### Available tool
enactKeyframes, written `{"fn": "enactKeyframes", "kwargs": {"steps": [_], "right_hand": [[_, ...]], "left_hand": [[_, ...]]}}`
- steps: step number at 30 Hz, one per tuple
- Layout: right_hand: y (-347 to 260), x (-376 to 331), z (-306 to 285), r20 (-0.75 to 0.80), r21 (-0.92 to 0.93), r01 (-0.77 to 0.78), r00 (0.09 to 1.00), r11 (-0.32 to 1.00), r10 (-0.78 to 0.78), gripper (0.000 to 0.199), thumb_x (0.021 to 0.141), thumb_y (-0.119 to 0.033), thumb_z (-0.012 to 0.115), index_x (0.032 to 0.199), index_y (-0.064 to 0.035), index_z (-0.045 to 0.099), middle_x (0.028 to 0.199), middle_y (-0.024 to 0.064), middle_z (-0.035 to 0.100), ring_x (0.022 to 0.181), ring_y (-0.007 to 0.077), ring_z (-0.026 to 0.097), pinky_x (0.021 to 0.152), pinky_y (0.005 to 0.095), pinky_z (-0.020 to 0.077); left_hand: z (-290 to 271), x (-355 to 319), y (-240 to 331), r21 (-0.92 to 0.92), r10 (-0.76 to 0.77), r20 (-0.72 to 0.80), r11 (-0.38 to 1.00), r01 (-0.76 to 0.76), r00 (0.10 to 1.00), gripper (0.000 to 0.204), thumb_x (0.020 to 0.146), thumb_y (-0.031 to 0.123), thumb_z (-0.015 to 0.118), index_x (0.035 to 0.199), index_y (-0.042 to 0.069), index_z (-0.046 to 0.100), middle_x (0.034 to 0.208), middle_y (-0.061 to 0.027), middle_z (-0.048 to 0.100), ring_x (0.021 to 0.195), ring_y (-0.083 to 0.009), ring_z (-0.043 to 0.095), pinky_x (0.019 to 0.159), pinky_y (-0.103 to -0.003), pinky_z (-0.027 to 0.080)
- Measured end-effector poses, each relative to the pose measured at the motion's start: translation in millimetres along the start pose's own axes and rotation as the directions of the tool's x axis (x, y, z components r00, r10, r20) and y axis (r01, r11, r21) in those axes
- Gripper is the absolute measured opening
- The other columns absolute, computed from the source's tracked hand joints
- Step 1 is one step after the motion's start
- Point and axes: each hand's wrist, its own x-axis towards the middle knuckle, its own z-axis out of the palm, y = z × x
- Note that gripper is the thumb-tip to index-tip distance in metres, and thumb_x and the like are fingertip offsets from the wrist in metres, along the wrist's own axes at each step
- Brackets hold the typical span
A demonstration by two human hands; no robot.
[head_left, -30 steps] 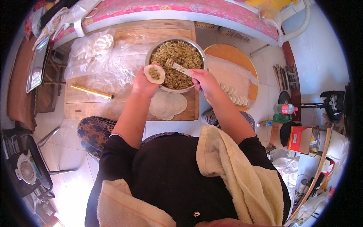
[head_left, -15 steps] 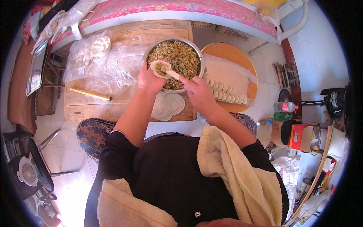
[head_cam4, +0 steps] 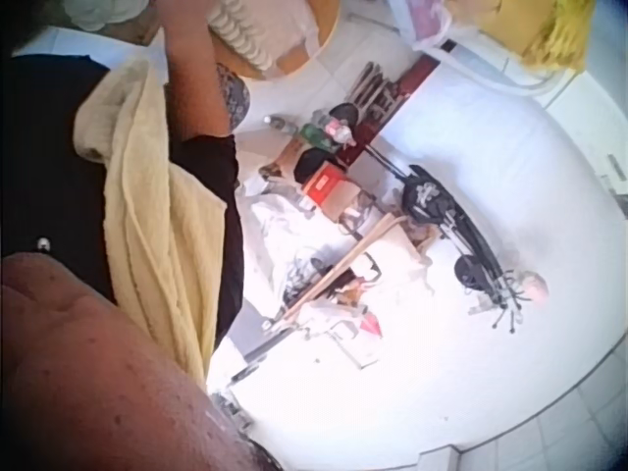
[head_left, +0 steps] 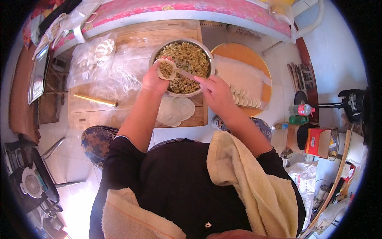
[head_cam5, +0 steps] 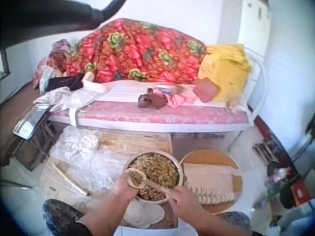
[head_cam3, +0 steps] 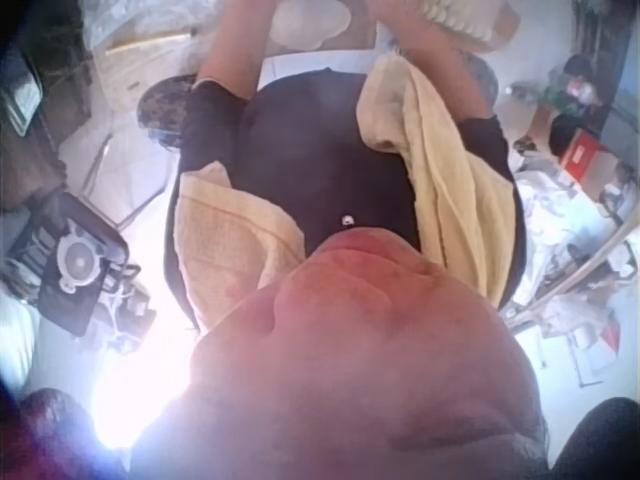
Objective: The person sits on the floor and prepares dumplings by hand. They pick up round dough wrappers, scoop a green filling from a bowl using a spoon, place it in the center of the wrapper, and fold the dough to seal it. The finished dumplings are placed in a row on a yellow tray.
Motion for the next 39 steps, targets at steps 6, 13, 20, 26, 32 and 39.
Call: {"fn": "enactKeyframes", "kwargs": {"steps": [6, 13, 20, 26, 32, 39], "right_hand": [[2, 7, 0, 0.032, 0.034, -0.042, 0.999, 0.999, 0.041, 0.025, 0.083, -0.007, 0.059, 0.106, -0.0092, 0.067, 0.077, 0.0132, 0.056, 0.074, 0.0324, 0.056, 0.063, 0.0421, 0.0459], [-2, 2, -6, 0.043, 0.062, -0.106, 0.994, 0.992, 0.103, 0.02, 0.084, -0.011, 0.06, 0.102, -0.01, 0.068, 0.077, 0.0126, 0.056, 0.074, 0.0324, 0.057, 0.062, 0.0424, 0.0468], [4, 3, 1, 0.087, -0.067, -0.009, 0.996, 0.998, 0.015, 0.022, 0.083, -0.011, 0.06, 0.103, -0.015, 0.069, 0.075, 0.0114, 0.055, 0.071, 0.0313, 0.057, 0.061, 0.0417, 0.0472], [5, 4, -10, 0.048, -0.124, -0.079, 0.995, 0.989, 0.085, 0.026, 0.084, -0.01, 0.057, 0.106, -0.0171, 0.068, 0.075, 0.0107, 0.055, 0.072, 0.0309, 0.058, 0.062, 0.0422, 0.0478], [9, 6, 6, 0.108, -0.168, -0.126, 0.984, 0.978, 0.145, 0.02, 0.085, -0.014, 0.059, 0.101, -0.0123, 0.07, 0.077, 0.0118, 0.057, 0.074, 0.0314, 0.058, 0.065, 0.0417, 0.0479], [20, 7, 32, 0.172, -0.401, -0.114, 0.965, 0.909, 0.197, 0.034, 0.077, -0.023, 0.068, 0.11, -0.0146, 0.065, 0.101, 0.0089, 0.059, 0.099, 0.0291, 0.057, 0.088, 0.0462, 0.0431]], "left_hand": [[3, 6, -7, 0.031, -0.01, 0.031, 0.999, 0.009, 0.999, 0.037, 0.101, 0.02, 0.028, 0.123, -0.002, 0.048, 0.12, -0.0169, 0.055, 0.113, -0.0287, 0.053, 0.1, -0.043, 0.042], [5, 14, -7, -0.001, 0.002, -0.013, 1.0, -0.002, 1.0, 0.037, 0.101, 0.02, 0.027, 0.122, -0.001, 0.049, 0.12, -0.0168, 0.055, 0.112, -0.0289, 0.053, 0.099, -0.043, 0.043], [3, 18, -14, 0.062, 0.003, 0.019, 0.998, -0.004, 1.0, 0.036, 0.101, 0.02, 0.028, 0.122, 0.0, 0.049, 0.12, -0.0167, 0.056, 0.112, -0.029, 0.053, 0.099, -0.043, 0.043], [3, 13, -3, -0.031, 0.054, -0.015, 0.998, -0.054, 0.998, 0.036, 0.101, 0.02, 0.028, 0.125, 0.001, 0.046, 0.123, -0.0171, 0.054, 0.114, -0.0297, 0.052, 0.1, -0.043, 0.042], [-2, 12, -5, -0.002, 0.038, 0.0, 0.999, -0.038, 0.999, 0.037, 0.102, 0.021, 0.025, 0.127, 0.001, 0.044, 0.125, -0.0178, 0.053, 0.116, -0.0301, 0.05, 0.101, -0.044, 0.04], [16, -34, 6, -0.041, -0.073, 0.197, 0.996, 0.083, 0.978, 0.055, 0.101, 0.044, 0.021, 0.125, 0.0, 0.045, 0.124, -0.0175, 0.054, 0.118, -0.0339, 0.049, 0.102, -0.048, 0.038]]}}
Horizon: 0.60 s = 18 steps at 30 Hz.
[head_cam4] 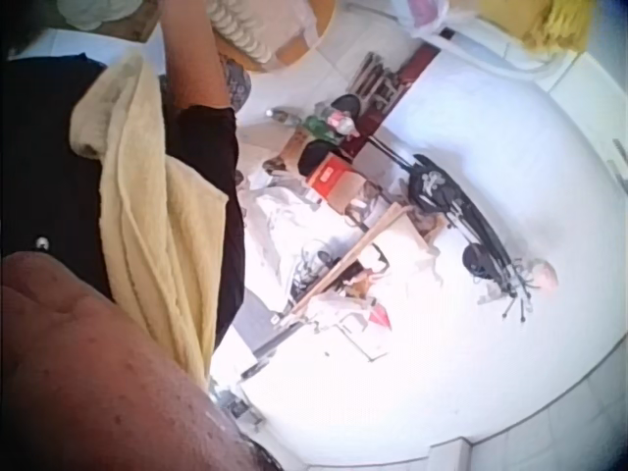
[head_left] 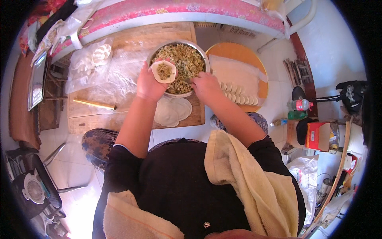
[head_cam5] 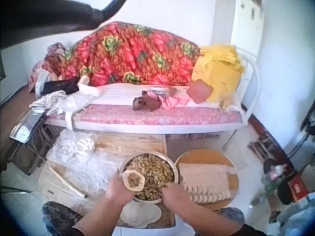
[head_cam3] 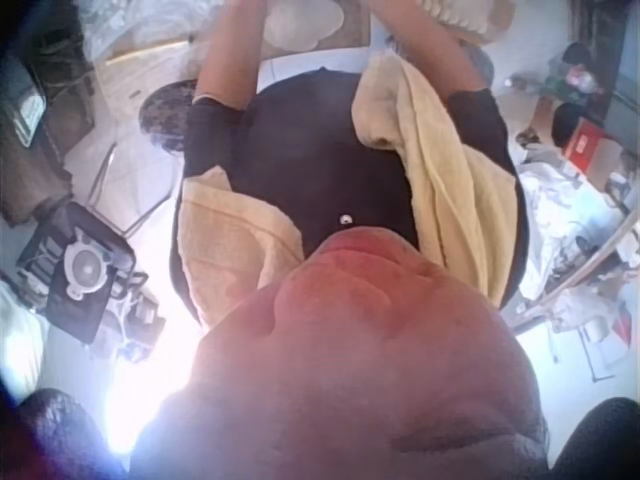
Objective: The person sits on the floor and prepares dumplings by hand. They pick up round dough wrappers, scoop a green filling from a bowl using a spoon, place it in the center of the wrapper, and fold the dough to seal it. The finished dumplings are placed in a row on a yellow tray.
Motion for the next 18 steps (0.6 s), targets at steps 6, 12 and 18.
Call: {"fn": "enactKeyframes", "kwargs": {"steps": [6, 12, 18], "right_hand": [[-42, -12, -54, -0.479, 0.081, 0.404, 0.817, 0.911, -0.32, 0.043, 0.062, -0.021, 0.08, 0.099, -0.0137, 0.058, 0.106, 0.0054, 0.053, 0.108, 0.0268, 0.051, 0.101, 0.0482, 0.0324], [-71, -28, -75, -0.477, 0.092, 0.593, 0.731, 0.8, -0.487, 0.041, 0.062, -0.018, 0.079, 0.096, -0.0105, 0.058, 0.106, 0.0064, 0.053, 0.106, 0.028, 0.052, 0.099, 0.0463, 0.036], [-102, -47, -100, -0.405, 0.12, 0.543, 0.791, 0.831, -0.458, 0.048, 0.076, -0.034, 0.071, 0.116, -0.0114, 0.06, 0.121, 0.0108, 0.051, 0.118, 0.0321, 0.046, 0.099, 0.0465, 0.036]], "left_hand": [[35, -67, 5, -0.006, -0.115, 0.191, 0.993, 0.118, 0.975, 0.055, 0.098, 0.048, 0.034, 0.119, -0.001, 0.05, 0.119, -0.0164, 0.056, 0.118, -0.033, 0.05, 0.102, -0.048, 0.04], [17, -86, -2, -0.004, -0.127, 0.171, 0.992, 0.129, 0.977, 0.024, 0.094, 0.022, 0.052, 0.104, 0.001, 0.055, 0.101, -0.0124, 0.06, 0.099, -0.0267, 0.058, 0.094, -0.04, 0.046], [24, -117, 5, -0.099, -0.11, 0.149, 0.987, 0.125, 0.983, 0.034, 0.1, 0.027, 0.036, 0.114, 0.001, 0.052, 0.112, -0.0135, 0.059, 0.108, -0.0261, 0.056, 0.098, -0.041, 0.043]]}}
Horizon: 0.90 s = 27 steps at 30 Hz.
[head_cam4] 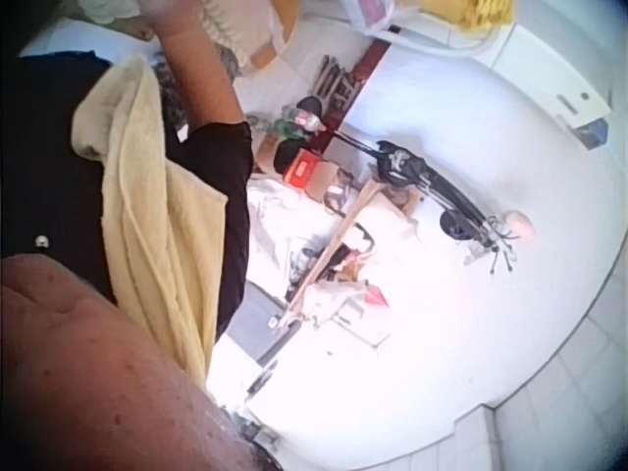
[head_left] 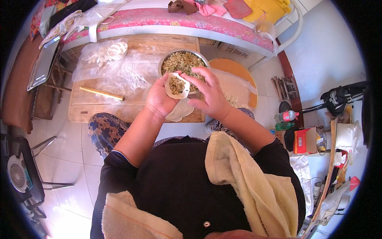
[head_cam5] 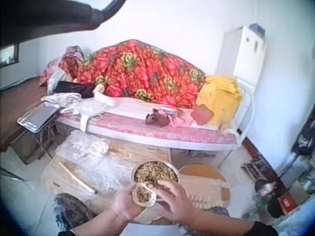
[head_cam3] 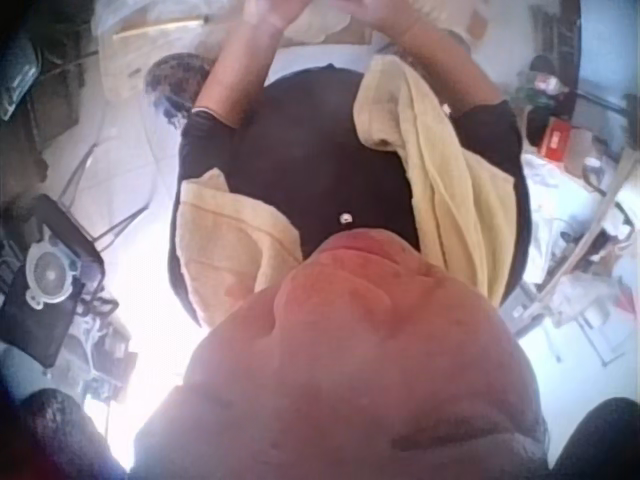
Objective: The person sits on the floor and prepares dumplings by hand. They pick up round dough wrappers, scoop a green filling from a bowl using a spoon, place it in the center of the wrapper, and fold the dough to seal it. The finished dumplings are placed in a row on a yellow tray.
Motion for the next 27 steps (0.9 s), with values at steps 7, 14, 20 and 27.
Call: {"fn": "enactKeyframes", "kwargs": {"steps": [7, 14, 20, 27], "right_hand": [[-12, -2, 3, -0.049, 0.088, 0.06, 0.997, 0.994, -0.056, 0.044, 0.076, -0.039, 0.072, 0.108, -0.0108, 0.061, 0.119, 0.0098, 0.051, 0.118, 0.0323, 0.046, 0.1, 0.0462, 0.036], [-17, -8, 12, -0.095, -0.077, 0.244, 0.964, 0.967, -0.25, 0.027, 0.066, -0.013, 0.074, 0.089, -0.0121, 0.061, 0.106, 0.0057, 0.054, 0.111, 0.0275, 0.052, 0.093, 0.0436, 0.0413], [-31, 7, -2, -0.046, -0.012, 0.286, 0.957, 0.958, -0.286, 0.018, 0.064, -0.008, 0.076, 0.076, -0.0113, 0.063, 0.099, 0.0047, 0.055, 0.103, 0.0277, 0.054, 0.089, 0.0408, 0.0433], [-29, 15, -15, 0.119, 0.521, -0.268, 0.963, 0.811, 0.242, 0.014, 0.073, -0.011, 0.075, 0.082, -0.0073, 0.065, 0.102, 0.0063, 0.053, 0.104, 0.0201, 0.053, 0.09, 0.0342, 0.0428]], "left_hand": [[-7, -17, 4, -0.034, -0.011, 0.074, 0.999, 0.014, 0.997, 0.047, 0.102, 0.034, 0.025, 0.126, 0.0, 0.047, 0.124, -0.0155, 0.054, 0.117, -0.029, 0.051, 0.103, -0.044, 0.038], [7, -39, 3, 0.061, -0.058, 0.094, 0.997, 0.052, 0.994, 0.064, 0.099, 0.052, 0.026, 0.132, -0.001, 0.042, 0.129, -0.0184, 0.051, 0.122, -0.0305, 0.047, 0.106, -0.045, 0.035], [10, -40, 1, 0.046, -0.122, 0.135, 0.992, 0.117, 0.983, 0.069, 0.095, 0.058, 0.033, 0.134, 0.001, 0.041, 0.129, -0.017, 0.051, 0.12, -0.0286, 0.049, 0.106, -0.044, 0.034], [16, -58, -11, 0.479, -0.167, 0.392, 0.876, -0.045, 0.905, 0.056, 0.089, 0.025, 0.064, 0.133, 0.001, 0.04, 0.126, -0.0129, 0.053, 0.119, -0.0238, 0.052, 0.104, -0.042, 0.041]]}}
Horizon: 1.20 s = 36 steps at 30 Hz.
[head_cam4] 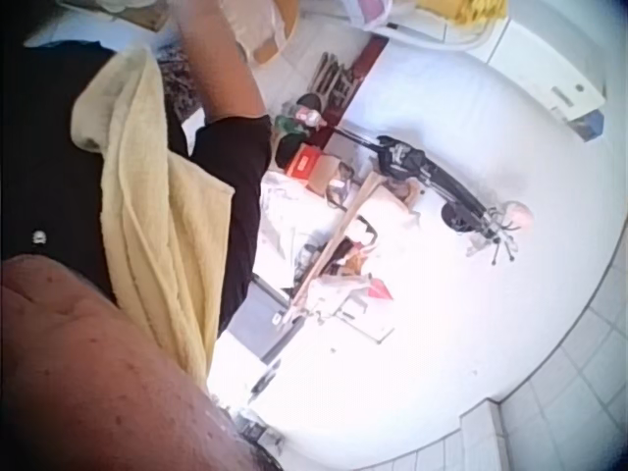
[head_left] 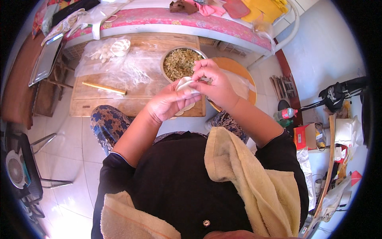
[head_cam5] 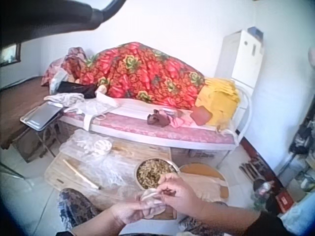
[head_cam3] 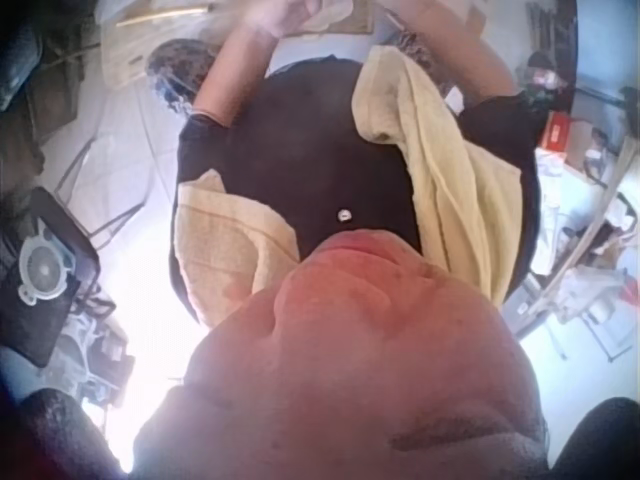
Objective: The person sits on the floor and prepares dumplings by hand. They pick up round dough wrappers, scoop a green filling from a bowl using a spoon, place it in the center of the wrapper, and fold the dough to seal it. The finished dumplings are placed in a row on a yellow tray.
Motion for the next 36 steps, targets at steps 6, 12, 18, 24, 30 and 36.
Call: {"fn": "enactKeyframes", "kwargs": {"steps": [6, 12, 18, 24, 30, 36], "right_hand": [[-5, 3, -2, 0.123, 0.31, -0.212, 0.976, 0.927, 0.182, 0.043, 0.077, -0.014, 0.075, 0.115, -0.0062, 0.055, 0.119, 0.0081, 0.049, 0.111, 0.0191, 0.051, 0.093, 0.0346, 0.0425], [-1, -23, -8, 0.105, 0.434, -0.431, 0.896, 0.791, 0.431, 0.058, 0.08, -0.011, 0.073, 0.13, -0.0034, 0.044, 0.119, 0.0092, 0.052, 0.105, 0.0168, 0.054, 0.087, 0.0308, 0.047], [10, -21, 10, 0.077, 0.404, -0.351, 0.933, 0.844, 0.351, 0.059, 0.08, -0.009, 0.073, 0.131, -0.0016, 0.044, 0.117, 0.0093, 0.055, 0.102, 0.0163, 0.056, 0.089, 0.0318, 0.047], [4, -7, -2, 0.364, 0.438, -0.491, 0.863, 0.753, 0.351, 0.062, 0.078, -0.011, 0.075, 0.132, -0.0012, 0.046, 0.115, 0.0083, 0.06, 0.102, 0.0145, 0.056, 0.09, 0.0288, 0.0462], [1, -2, -5, 0.468, 0.317, -0.478, 0.83, 0.819, 0.303, 0.049, 0.079, -0.012, 0.074, 0.123, -0.0011, 0.056, 0.104, 0.0058, 0.063, 0.093, 0.0115, 0.059, 0.084, 0.0264, 0.0475], [0, -4, -2, 0.366, 0.278, -0.395, 0.886, 0.875, 0.284, 0.035, 0.079, -0.008, 0.072, 0.113, -0.0029, 0.064, 0.101, 0.0032, 0.063, 0.089, 0.0103, 0.059, 0.079, 0.0267, 0.048]], "left_hand": [[13, 2, 2, 0.341, 0.045, -0.096, 0.94, -0.009, 0.994, 0.05, 0.085, -0.001, 0.061, 0.132, 0.001, 0.043, 0.128, -0.0116, 0.052, 0.117, -0.021, 0.053, 0.101, -0.038, 0.044], [11, -3, -4, 0.233, 0.242, -0.216, 0.953, -0.191, 0.946, 0.054, 0.087, -0.003, 0.057, 0.136, 0.01, 0.041, 0.132, -0.0084, 0.051, 0.116, -0.0224, 0.055, 0.1, -0.037, 0.046], [9, -6, -1, 0.033, 0.132, -0.287, 0.991, -0.128, 0.949, 0.059, 0.086, -0.007, 0.056, 0.139, 0.011, 0.038, 0.129, -0.0083, 0.053, 0.116, -0.0235, 0.055, 0.097, -0.036, 0.048], [11, -12, 0, 0.301, 0.156, -0.132, 0.947, -0.111, 0.979, 0.065, 0.085, -0.007, 0.057, 0.143, 0.011, 0.034, 0.129, -0.0093, 0.053, 0.117, -0.02, 0.052, 0.096, -0.034, 0.048], [11, -12, -5, 0.513, 0.217, -0.091, 0.847, -0.141, 0.972, 0.081, 0.083, -0.008, 0.061, 0.15, 0.013, 0.021, 0.125, -0.0075, 0.053, 0.113, -0.0153, 0.052, 0.095, -0.029, 0.044], [14, -13, -2, 0.578, 0.233, -0.142, 0.809, -0.111, 0.962, 0.087, 0.082, -0.005, 0.062, 0.151, 0.012, 0.012, 0.123, -0.0088, 0.054, 0.109, -0.014, 0.053, 0.092, -0.028, 0.044]]}}
